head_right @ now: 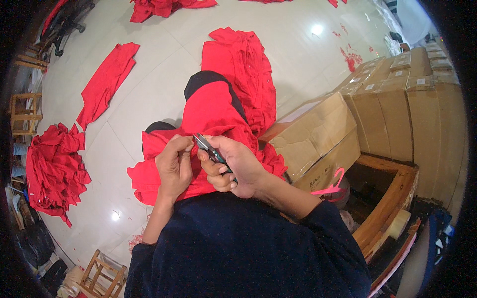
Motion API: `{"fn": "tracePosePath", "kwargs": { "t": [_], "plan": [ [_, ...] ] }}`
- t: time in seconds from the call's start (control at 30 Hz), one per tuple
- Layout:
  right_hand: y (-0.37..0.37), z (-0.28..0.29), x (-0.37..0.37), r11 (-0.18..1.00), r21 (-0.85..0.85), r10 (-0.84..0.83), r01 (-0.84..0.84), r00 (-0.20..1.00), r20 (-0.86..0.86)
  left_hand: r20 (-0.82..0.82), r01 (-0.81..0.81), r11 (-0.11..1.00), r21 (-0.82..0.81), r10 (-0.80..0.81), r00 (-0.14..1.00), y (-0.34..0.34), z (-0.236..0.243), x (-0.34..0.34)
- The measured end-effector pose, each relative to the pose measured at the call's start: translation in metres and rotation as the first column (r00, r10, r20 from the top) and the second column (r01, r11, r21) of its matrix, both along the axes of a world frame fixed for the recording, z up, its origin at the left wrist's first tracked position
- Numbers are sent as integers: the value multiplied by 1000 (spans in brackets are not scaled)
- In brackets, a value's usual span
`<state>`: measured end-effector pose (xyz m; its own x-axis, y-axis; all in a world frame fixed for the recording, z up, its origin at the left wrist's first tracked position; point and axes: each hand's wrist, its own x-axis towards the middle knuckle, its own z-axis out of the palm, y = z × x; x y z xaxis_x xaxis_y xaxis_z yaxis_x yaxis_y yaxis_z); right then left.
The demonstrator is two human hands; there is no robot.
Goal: The person sits on the floor and uses scissors to trim loose threads and excess fabric from a red garment held on their lap. The person repeatedly snips small sections of the garment's edge and adjusts the fabric to access different areas.
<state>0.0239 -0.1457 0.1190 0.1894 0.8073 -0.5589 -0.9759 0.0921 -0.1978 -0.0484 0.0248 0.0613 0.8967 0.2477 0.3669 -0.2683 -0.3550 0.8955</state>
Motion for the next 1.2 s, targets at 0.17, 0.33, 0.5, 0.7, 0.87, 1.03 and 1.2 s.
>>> {"fn": "tracePosePath", "kwargs": {
  "t": [0.17,0.33,0.5,0.7,0.87,1.03,1.2],
  "plan": [
    [3,7,-3,970,-240,64,35,918,392,-113,-110,994,15,111,987,-2,13,1],
    [2,-16,-17,842,-158,240,515,-96,966,-176,-111,994,4,110,978,0,18,6],
    [-3,-13,-11,787,-143,446,601,-392,805,-170,-106,994,-7,103,980,-5,20,8],
    [1,-8,-11,764,-158,511,626,-435,742,-176,-95,994,61,105,979,-8,27,6],
    [1,-8,-10,752,-162,519,639,-423,743,-104,-101,986,133,115,988,-9,24,6],
    [0,-10,-8,743,-144,517,653,-424,743,-18,-74,973,218,80,997,-7,23,8],
    [-1,-4,-6,757,-167,512,632,-415,752,22,-83,970,228,80,997,-7,22,9]
  ]
}}
